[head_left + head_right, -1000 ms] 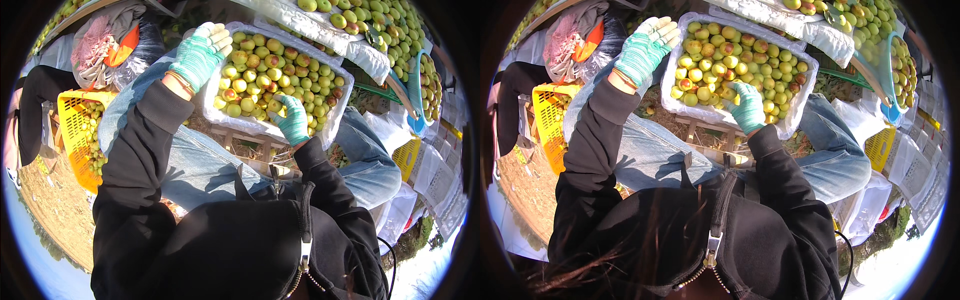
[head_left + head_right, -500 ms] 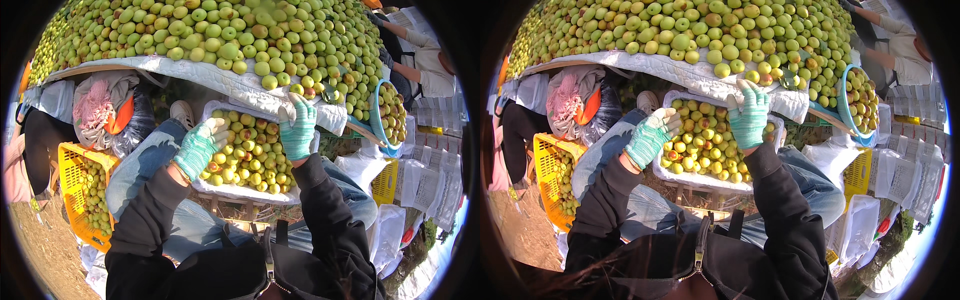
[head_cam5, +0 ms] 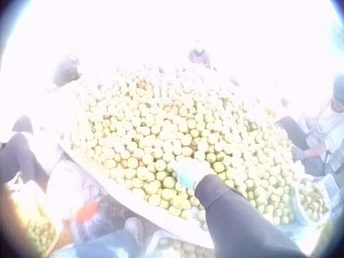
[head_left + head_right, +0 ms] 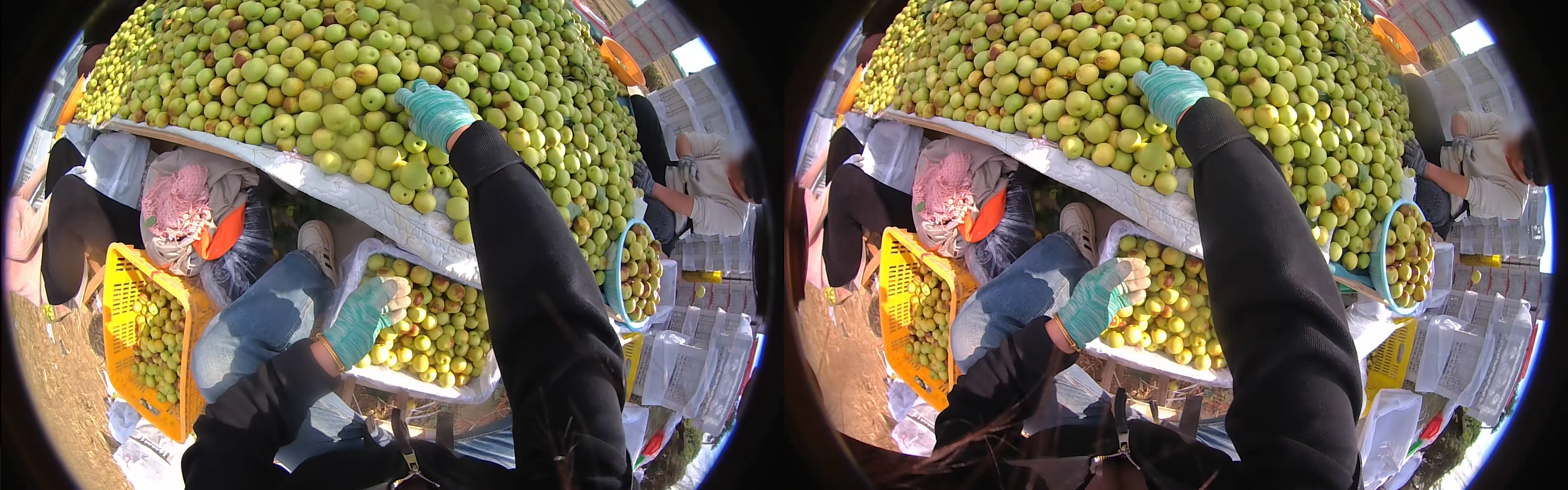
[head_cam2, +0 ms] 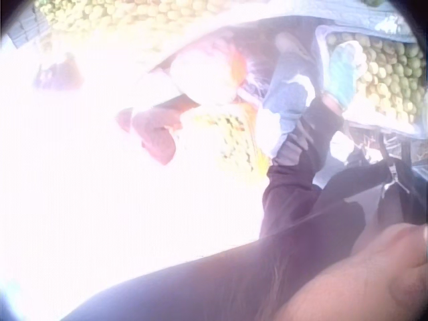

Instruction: The person sits on the ground and sorts green plums by hand from a large pile into a white tray. They repeatedly pick plums, inspect them, and place them into the tray, occasionally adjusting the pile.

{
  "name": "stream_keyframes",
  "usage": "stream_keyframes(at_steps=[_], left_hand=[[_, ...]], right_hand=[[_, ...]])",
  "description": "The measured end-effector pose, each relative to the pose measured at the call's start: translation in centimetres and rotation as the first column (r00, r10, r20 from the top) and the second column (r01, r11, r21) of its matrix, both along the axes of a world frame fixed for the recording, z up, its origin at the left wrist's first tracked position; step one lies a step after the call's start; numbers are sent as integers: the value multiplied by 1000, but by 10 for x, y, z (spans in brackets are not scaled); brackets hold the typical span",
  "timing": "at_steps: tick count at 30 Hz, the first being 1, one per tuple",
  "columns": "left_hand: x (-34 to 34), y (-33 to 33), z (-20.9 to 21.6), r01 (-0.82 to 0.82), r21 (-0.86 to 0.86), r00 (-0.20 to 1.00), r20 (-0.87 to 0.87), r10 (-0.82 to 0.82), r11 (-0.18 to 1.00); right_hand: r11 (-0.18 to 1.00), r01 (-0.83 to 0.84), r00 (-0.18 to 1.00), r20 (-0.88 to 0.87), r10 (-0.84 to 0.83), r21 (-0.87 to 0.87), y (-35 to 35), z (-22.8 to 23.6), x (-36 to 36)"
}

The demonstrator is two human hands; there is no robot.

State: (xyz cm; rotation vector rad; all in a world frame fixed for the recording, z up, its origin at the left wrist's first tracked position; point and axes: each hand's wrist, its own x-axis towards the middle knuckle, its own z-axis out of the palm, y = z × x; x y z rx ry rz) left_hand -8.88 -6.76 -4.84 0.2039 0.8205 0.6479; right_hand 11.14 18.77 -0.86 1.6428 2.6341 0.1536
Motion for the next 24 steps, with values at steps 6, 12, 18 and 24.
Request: stream_keyframes(at_steps=[6, 12, 18, 24], left_hand=[[1, -3, 12, 68, 34, 996, 52, -69, 997], [9, 3, 9, 92, -15, 995, -24, -93, 996], [0, -2, 2, 105, -30, 994, -25, -106, 994], [-5, -7, 0, 37, -52, 998, 60, -34, 998]], right_hand=[[886, 394, 846, -475, -244, 246, 37, 37, 54], [947, 262, 810, 491, -321, 187, 93, 32, 25], [885, 325, 866, 270, -420, 333, 87, 44, 41], [866, 132, 839, -520, 162, 483, 82, 38, 19]])
